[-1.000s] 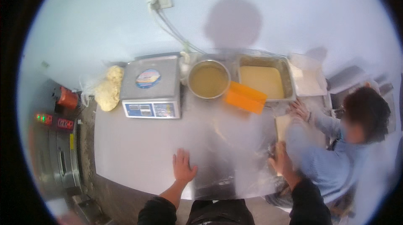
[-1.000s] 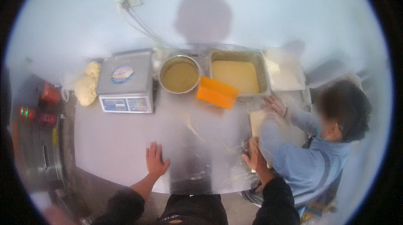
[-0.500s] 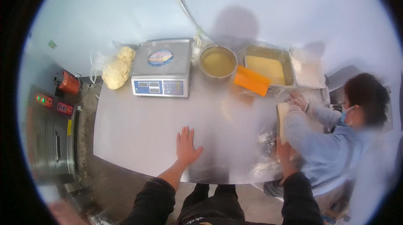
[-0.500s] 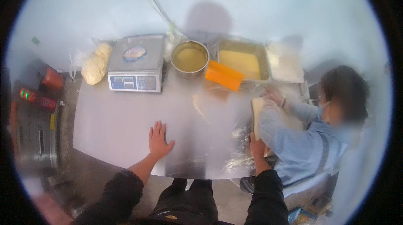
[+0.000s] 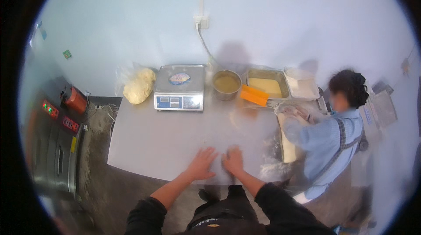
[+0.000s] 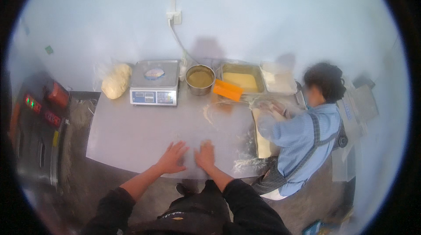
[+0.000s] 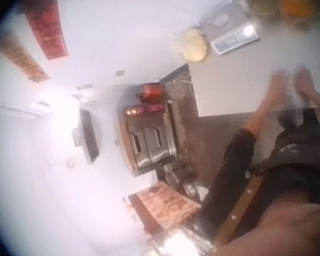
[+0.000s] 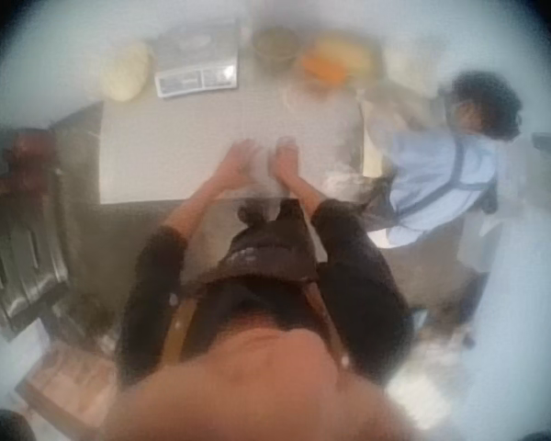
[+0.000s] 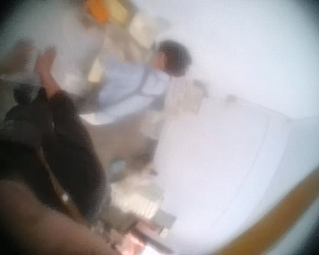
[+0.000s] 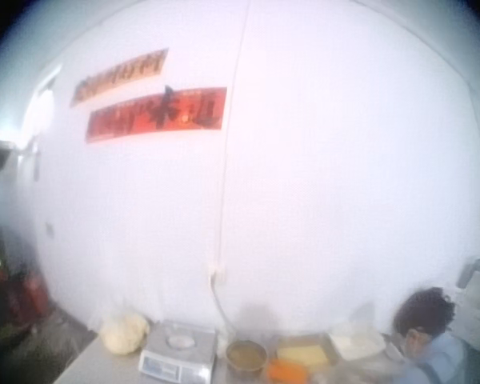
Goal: The person pours a white powder into a bowl of liquid and stirs the mixture. They then move to a large pot, pour liquid into it, and return to the table to wipe the surface. A coworker is seen kneading dough nearby.
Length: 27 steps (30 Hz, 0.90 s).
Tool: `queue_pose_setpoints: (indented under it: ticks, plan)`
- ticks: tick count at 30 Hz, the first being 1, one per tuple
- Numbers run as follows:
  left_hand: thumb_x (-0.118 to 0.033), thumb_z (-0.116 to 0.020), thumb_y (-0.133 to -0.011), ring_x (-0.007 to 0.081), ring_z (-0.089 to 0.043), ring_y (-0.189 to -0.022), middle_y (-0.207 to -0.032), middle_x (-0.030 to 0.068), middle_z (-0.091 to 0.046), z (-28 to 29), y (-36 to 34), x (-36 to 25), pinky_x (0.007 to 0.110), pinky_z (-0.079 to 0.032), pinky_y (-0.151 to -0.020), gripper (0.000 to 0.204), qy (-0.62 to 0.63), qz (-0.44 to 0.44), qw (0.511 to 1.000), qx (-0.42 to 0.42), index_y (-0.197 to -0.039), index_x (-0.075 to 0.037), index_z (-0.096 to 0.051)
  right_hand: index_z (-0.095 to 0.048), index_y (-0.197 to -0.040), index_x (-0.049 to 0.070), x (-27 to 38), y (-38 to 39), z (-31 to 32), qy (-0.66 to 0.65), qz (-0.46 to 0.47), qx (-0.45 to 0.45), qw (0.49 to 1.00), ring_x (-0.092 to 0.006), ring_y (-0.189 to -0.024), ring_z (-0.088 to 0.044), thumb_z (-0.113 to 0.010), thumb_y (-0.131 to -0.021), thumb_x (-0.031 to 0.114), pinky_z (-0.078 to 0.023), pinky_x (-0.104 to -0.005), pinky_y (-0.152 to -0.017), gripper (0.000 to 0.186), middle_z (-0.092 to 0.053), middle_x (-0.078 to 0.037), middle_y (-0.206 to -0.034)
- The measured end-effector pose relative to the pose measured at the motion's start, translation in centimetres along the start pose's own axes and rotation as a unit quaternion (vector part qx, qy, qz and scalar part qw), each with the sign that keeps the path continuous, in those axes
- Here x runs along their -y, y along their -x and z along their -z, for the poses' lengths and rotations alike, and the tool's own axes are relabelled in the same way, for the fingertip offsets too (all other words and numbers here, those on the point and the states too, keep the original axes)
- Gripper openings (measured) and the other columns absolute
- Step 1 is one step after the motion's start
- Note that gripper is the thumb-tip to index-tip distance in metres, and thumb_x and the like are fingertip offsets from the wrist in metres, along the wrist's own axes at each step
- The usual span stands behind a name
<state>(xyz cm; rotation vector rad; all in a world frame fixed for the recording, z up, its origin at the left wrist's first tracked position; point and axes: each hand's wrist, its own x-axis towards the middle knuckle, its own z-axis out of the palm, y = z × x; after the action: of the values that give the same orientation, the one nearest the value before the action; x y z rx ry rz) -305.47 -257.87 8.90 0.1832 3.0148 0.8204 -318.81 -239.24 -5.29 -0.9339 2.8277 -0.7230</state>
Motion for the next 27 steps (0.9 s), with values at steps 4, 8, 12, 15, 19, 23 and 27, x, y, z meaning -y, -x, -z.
queue_pose_setpoints:
  ticks: [4, 8, 12, 15, 19, 23, 27]
  plan:
    - [-0.031, -0.085, -0.071, 0.0365, -0.029, -0.153, -0.160, 0.0186, -0.039, 2.4, -1.3, -5.7, 0.062, -0.018, -0.124, 0.090, 0.009, -0.166, 0.986, -0.011, -0.151, -0.014, -0.047, -0.063, -0.129, 0.002, 7.1, -2.4, -1.1, 0.043, 0.166, 0.068, 0.983, -0.0459, -0.138, -0.044, -0.064, -0.094, 0.040, -0.034, -0.0545, -0.117, 0.052, -0.052, -0.023, -0.146]
    - [-0.024, -0.085, -0.066, 0.0363, -0.035, -0.150, -0.153, 0.0167, -0.046, 3.6, -1.9, -10.1, 0.063, -0.016, -0.124, 0.089, 0.066, -0.226, 0.972, -0.029, -0.148, -0.012, -0.050, -0.070, -0.121, 0.002, 10.9, -4.2, -0.3, 0.019, 0.182, 0.134, 0.974, -0.0421, -0.134, -0.049, -0.063, -0.094, 0.039, -0.039, -0.0505, -0.114, 0.046, -0.054, -0.023, -0.144]
    - [-0.022, -0.084, -0.065, 0.0364, -0.037, -0.148, -0.149, 0.0153, -0.049, 5.3, -2.0, -13.4, 0.064, -0.015, -0.125, 0.092, 0.121, -0.254, 0.959, -0.030, -0.147, -0.005, -0.046, -0.074, -0.110, -0.001, 9.8, -5.0, 0.5, 0.046, 0.162, 0.161, 0.972, -0.0426, -0.123, -0.057, -0.060, -0.092, 0.034, -0.045, -0.0492, -0.108, 0.041, -0.058, -0.027, -0.134]
    - [-0.019, -0.084, -0.063, 0.0360, -0.037, -0.148, -0.150, 0.0149, -0.049, 6.6, -2.1, -16.7, 0.064, -0.014, -0.125, 0.098, 0.170, -0.294, 0.940, -0.040, -0.149, -0.002, -0.041, -0.075, -0.110, -0.001, 5.6, -6.4, -0.6, 0.104, 0.104, 0.213, 0.966, -0.0430, -0.118, -0.061, -0.062, -0.089, 0.032, -0.049, -0.0485, -0.104, 0.041, -0.061, -0.026, -0.129]
    - [-0.017, -0.085, -0.062, 0.0375, -0.035, -0.149, -0.153, 0.0158, -0.045, 7.7, -3.8, -19.2, 0.063, -0.013, -0.125, 0.101, 0.193, -0.314, 0.925, -0.093, -0.152, -0.006, -0.040, -0.073, -0.114, 0.000, -1.2, -10.6, -4.5, 0.145, 0.058, 0.216, 0.964, -0.0418, -0.117, -0.062, -0.062, -0.088, 0.036, -0.049, -0.0480, -0.103, 0.046, -0.061, -0.025, -0.129]
    - [-0.017, -0.085, -0.065, 0.0385, -0.033, -0.149, -0.156, 0.0172, -0.041, 6.8, -5.2, -15.0, 0.060, -0.017, -0.125, 0.098, 0.133, -0.211, 0.963, -0.102, -0.152, -0.011, -0.041, -0.066, -0.127, 0.002, -2.6, -15.2, -6.0, -0.227, -0.133, 0.179, 0.948, -0.0386, -0.120, -0.061, -0.062, -0.091, 0.043, -0.048, -0.0488, -0.104, 0.054, -0.059, -0.021, -0.135]
    - [-0.020, -0.082, -0.073, 0.0377, -0.040, -0.144, -0.152, 0.0180, -0.046, 4.1, -3.8, -6.5, 0.057, -0.026, -0.122, 0.081, 0.057, 0.003, 0.994, -0.096, -0.146, -0.011, -0.049, -0.059, -0.135, 0.003, 1.0, -18.6, 0.2, -0.720, -0.339, 0.150, 0.586, -0.0335, -0.121, -0.060, -0.063, -0.094, 0.032, -0.049, -0.0451, -0.104, 0.051, -0.058, -0.017, -0.134]
